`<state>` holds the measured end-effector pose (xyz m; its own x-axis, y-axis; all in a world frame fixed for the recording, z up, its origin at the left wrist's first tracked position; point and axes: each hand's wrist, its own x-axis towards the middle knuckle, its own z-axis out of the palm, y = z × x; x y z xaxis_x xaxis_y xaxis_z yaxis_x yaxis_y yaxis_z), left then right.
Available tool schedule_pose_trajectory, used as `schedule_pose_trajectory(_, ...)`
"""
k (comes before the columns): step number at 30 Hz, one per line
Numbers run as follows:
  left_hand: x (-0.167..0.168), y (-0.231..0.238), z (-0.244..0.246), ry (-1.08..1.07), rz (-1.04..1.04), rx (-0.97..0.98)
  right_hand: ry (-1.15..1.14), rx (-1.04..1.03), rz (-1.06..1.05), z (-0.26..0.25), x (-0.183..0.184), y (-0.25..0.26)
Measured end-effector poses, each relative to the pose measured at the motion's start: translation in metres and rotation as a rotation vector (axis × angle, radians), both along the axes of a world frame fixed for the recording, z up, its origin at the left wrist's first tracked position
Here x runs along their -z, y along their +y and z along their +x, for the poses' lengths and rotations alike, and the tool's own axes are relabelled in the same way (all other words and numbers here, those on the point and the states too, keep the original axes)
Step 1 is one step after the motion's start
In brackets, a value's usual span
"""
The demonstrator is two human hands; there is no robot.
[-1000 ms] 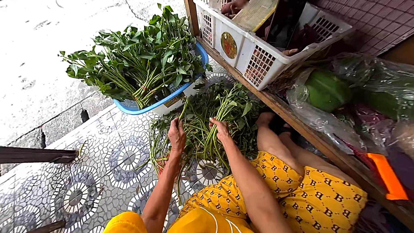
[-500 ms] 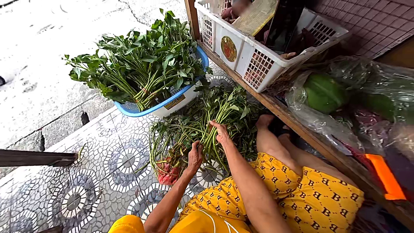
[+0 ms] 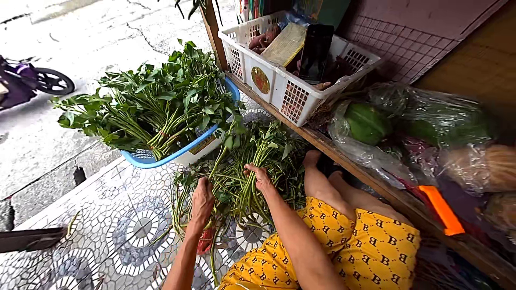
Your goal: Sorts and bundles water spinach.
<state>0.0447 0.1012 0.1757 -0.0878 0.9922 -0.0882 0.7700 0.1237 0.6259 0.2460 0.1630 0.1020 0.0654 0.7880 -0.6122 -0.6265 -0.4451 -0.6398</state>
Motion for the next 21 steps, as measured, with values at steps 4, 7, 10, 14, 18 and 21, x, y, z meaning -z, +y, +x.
schedule_pose_trajectory(4,0.003,-0.001,0.024,-0.200,-0.027,0.022,0.056,-0.008,0.022,0.002,-0.003,-0.001)
schedule_pose_trajectory(7,0.028,0.005,0.031,-0.264,-0.141,0.040,0.101,0.003,0.087,0.004,-0.014,-0.001)
schedule_pose_trajectory(10,0.057,0.003,0.028,-0.380,-0.220,0.000,0.137,0.018,0.124,0.009,-0.022,0.000)
schedule_pose_trajectory(14,0.071,-0.005,0.029,-0.463,-0.254,0.008,0.092,0.025,0.102,0.007,-0.014,0.001)
schedule_pose_trajectory(18,0.080,-0.010,0.029,-0.463,-0.254,0.079,0.040,0.036,0.072,0.001,-0.004,0.003)
schedule_pose_trajectory(21,0.090,-0.013,0.028,-0.487,-0.256,0.112,0.009,0.000,0.066,0.001,-0.005,0.002)
